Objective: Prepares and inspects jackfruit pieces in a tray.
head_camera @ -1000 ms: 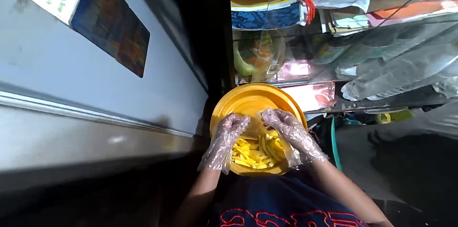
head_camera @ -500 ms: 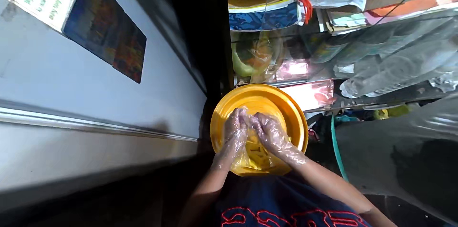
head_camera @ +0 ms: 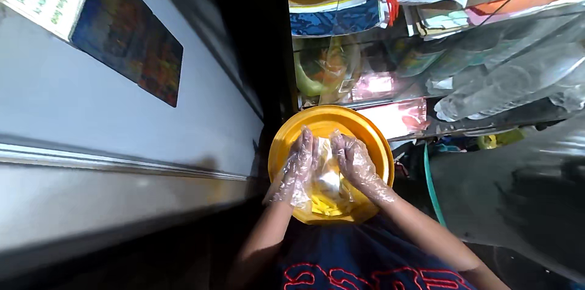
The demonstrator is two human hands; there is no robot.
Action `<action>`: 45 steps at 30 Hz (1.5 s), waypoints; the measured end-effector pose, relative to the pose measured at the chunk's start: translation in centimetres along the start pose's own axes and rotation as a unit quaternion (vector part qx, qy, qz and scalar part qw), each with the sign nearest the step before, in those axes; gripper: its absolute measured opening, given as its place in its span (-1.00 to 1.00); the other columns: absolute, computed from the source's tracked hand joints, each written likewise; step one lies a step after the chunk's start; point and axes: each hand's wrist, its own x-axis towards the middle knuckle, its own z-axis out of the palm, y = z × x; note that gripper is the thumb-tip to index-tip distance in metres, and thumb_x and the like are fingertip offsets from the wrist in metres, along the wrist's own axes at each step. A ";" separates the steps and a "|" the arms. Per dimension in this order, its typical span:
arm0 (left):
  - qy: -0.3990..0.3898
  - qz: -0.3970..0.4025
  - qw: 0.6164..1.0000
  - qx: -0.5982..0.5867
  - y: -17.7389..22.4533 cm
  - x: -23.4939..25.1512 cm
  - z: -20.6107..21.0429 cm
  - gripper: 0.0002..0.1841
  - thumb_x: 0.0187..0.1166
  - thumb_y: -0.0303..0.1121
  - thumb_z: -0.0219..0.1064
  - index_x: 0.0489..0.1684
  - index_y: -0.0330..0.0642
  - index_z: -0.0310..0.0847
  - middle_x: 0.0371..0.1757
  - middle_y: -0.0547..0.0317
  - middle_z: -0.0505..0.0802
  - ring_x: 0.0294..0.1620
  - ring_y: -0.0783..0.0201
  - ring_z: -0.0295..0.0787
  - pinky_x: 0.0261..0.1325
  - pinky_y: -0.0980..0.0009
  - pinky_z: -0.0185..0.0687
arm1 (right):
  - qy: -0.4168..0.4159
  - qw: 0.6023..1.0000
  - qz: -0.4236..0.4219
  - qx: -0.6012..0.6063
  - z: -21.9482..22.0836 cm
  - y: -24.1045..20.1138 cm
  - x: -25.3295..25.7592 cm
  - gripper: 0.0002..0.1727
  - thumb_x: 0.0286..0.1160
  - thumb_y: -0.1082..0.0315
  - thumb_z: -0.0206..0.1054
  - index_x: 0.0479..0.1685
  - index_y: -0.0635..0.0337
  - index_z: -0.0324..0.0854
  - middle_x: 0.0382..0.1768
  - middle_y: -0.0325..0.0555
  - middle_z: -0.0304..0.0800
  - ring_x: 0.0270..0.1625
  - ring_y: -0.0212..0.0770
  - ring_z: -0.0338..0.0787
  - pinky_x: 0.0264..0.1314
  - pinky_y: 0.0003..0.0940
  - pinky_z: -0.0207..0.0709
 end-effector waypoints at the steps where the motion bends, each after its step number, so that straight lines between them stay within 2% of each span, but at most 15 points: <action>1: -0.038 -0.008 0.999 -0.017 -0.2 -0.1 -0.6 -0.48 0.78 0.21 -0.08 0.01 -0.03 0.58 -0.37 0.41 0.62 -0.40 0.58 0.54 -0.28 0.64 0.53 | -0.004 1.000 0.007 0.013 -0.3 0.0 -0.1 -0.74 0.71 0.42 0.16 -0.25 0.44 0.66 -0.36 0.19 0.69 -0.20 0.12 0.75 -0.07 0.11 0.59; 3: -0.065 -0.032 0.997 -0.001 0.1 -0.4 -1.1 -0.68 0.78 -0.11 0.16 0.22 -0.11 0.62 -0.17 0.32 0.73 -0.24 0.53 0.63 -0.11 0.57 0.61 | -0.007 1.000 0.008 0.016 -0.5 0.2 -0.3 -0.74 0.72 0.41 0.16 -0.20 0.44 0.67 -0.35 0.19 0.71 -0.20 0.11 0.75 -0.06 0.11 0.59; 4: -0.051 -0.030 0.998 0.026 0.3 -0.4 -0.9 -0.76 0.75 -0.22 0.23 0.12 -0.15 0.66 -0.19 0.28 0.75 -0.24 0.50 0.64 -0.11 0.53 0.62 | -0.006 1.000 0.005 0.015 -0.4 0.4 -0.3 -0.73 0.73 0.39 0.15 -0.19 0.43 0.67 -0.36 0.17 0.70 -0.22 0.09 0.75 -0.09 0.10 0.59; 7: -0.015 0.012 0.990 0.136 0.8 -0.1 -0.4 -0.80 0.72 -0.31 0.27 -0.01 -0.26 0.71 -0.18 0.15 0.78 -0.18 0.41 0.66 0.00 0.38 0.60 | -0.014 0.999 0.006 0.045 -0.2 1.2 -0.4 -0.73 0.75 0.36 0.13 -0.16 0.40 0.66 -0.37 0.09 0.68 -0.25 -0.01 0.73 -0.12 -0.01 0.60; 12: 0.011 0.063 0.960 0.271 1.8 -0.6 0.1 -0.74 0.76 -0.40 0.19 0.12 -0.41 0.72 0.04 -0.18 0.85 0.12 0.04 0.78 0.32 0.05 0.58 | -0.043 0.984 0.013 0.175 -0.1 2.2 -0.7 -0.77 0.71 0.36 0.21 0.12 0.36 0.58 -0.23 -0.07 0.73 -0.22 -0.34 0.72 -0.04 -0.33 0.66; 16: 0.015 0.065 0.946 0.317 2.2 -1.6 0.7 -0.76 0.72 -0.47 0.20 0.13 -0.42 0.70 0.02 -0.22 0.84 0.13 -0.05 0.78 0.32 -0.01 0.59 | -0.036 0.989 -0.011 0.141 0.0 1.7 -0.7 -0.82 0.69 0.40 0.22 -0.11 0.34 0.68 -0.35 -0.09 0.70 -0.29 -0.33 0.68 -0.11 -0.32 0.60; 19: 0.023 0.031 0.938 0.343 2.8 -2.2 1.4 -0.71 0.78 -0.36 0.16 0.08 -0.45 0.70 -0.02 -0.30 0.83 0.12 -0.16 0.77 0.30 -0.10 0.56 | -0.017 0.995 -0.040 0.088 0.0 0.9 -1.1 -0.74 0.71 0.38 0.19 -0.27 0.35 0.70 -0.43 -0.05 0.65 -0.30 -0.21 0.67 -0.13 -0.20 0.57; 23: 0.055 0.052 0.952 0.297 2.5 -2.4 1.6 -0.66 0.80 -0.32 0.12 0.00 -0.48 0.71 -0.12 -0.27 0.83 0.01 -0.07 0.77 0.22 -0.02 0.59 | 0.008 0.994 -0.053 0.094 0.3 1.1 -1.5 -0.68 0.72 0.32 0.16 -0.38 0.31 0.68 -0.52 -0.14 0.58 -0.39 -0.30 0.60 -0.23 -0.29 0.52; 26: 0.046 0.080 0.975 0.201 1.1 -1.9 0.9 -0.77 0.74 -0.38 0.20 0.06 -0.39 0.64 -0.19 -0.05 0.79 -0.15 0.24 0.72 0.05 0.24 0.63 | 0.010 0.994 -0.053 0.096 0.2 1.2 -1.4 -0.68 0.74 0.31 0.15 -0.35 0.30 0.67 -0.48 -0.13 0.60 -0.35 -0.29 0.63 -0.21 -0.29 0.54; 28: 0.016 0.070 0.993 0.095 0.2 -1.6 0.3 -0.80 0.70 -0.39 0.24 0.11 -0.31 0.56 -0.19 0.13 0.74 -0.22 0.43 0.67 -0.06 0.45 0.64 | -0.001 0.994 -0.053 0.093 -0.1 1.1 -1.3 -0.70 0.73 0.32 0.17 -0.29 0.34 0.69 -0.43 -0.07 0.64 -0.30 -0.25 0.66 -0.14 -0.25 0.57; 31: -0.074 0.004 0.997 -0.004 0.3 -2.0 -0.9 -0.68 0.81 -0.30 0.06 0.37 -0.26 0.48 -0.04 0.22 0.76 -0.17 0.48 0.70 -0.04 0.51 0.67 | -0.014 0.994 -0.059 0.094 -0.4 1.1 -1.4 -0.75 0.71 0.35 0.21 -0.20 0.34 0.71 -0.39 -0.06 0.69 -0.28 -0.26 0.69 -0.11 -0.26 0.60; 34: -0.133 -0.030 0.988 0.072 0.4 -1.4 -2.1 -0.65 0.83 -0.32 0.04 0.35 -0.35 0.57 0.05 0.11 0.81 -0.03 0.42 0.76 0.14 0.43 0.68 | -0.044 0.992 -0.053 0.105 -0.6 1.2 -1.2 -0.79 0.67 0.33 0.28 -0.17 0.32 0.71 -0.34 -0.06 0.73 -0.27 -0.29 0.71 -0.09 -0.29 0.61; 40: -0.077 -0.071 0.986 0.127 0.9 -1.7 -3.2 -0.69 0.83 -0.39 0.03 0.24 -0.32 0.66 0.07 0.12 0.85 0.05 0.46 0.76 0.25 0.47 0.63 | -0.135 0.990 0.031 0.017 -2.7 3.7 -0.3 -0.70 0.75 0.22 0.24 -0.08 0.30 0.76 -0.24 0.04 0.83 -0.14 -0.09 0.82 0.12 -0.04 0.68; 43: -0.035 -0.091 0.986 0.139 -0.8 -1.3 -4.4 -0.72 0.82 -0.35 0.09 0.19 -0.25 0.70 0.07 0.13 0.87 0.08 0.38 0.80 0.27 0.38 0.66 | -0.266 0.931 0.130 -0.213 -4.1 3.6 -0.9 -0.49 0.64 -0.07 0.32 0.18 0.23 0.74 0.09 0.23 0.81 0.25 0.24 0.76 0.35 0.29 0.54; 45: -0.020 -0.098 0.985 0.142 -1.2 -1.3 -4.5 -0.75 0.80 -0.36 0.14 0.18 -0.26 0.68 0.09 0.09 0.87 0.11 0.35 0.81 0.30 0.34 0.67 | -0.336 0.868 0.188 -0.314 -3.6 2.6 -2.3 -0.18 0.48 -0.20 0.40 0.49 0.33 0.49 0.42 0.38 0.58 0.46 0.38 0.60 0.40 0.35 0.47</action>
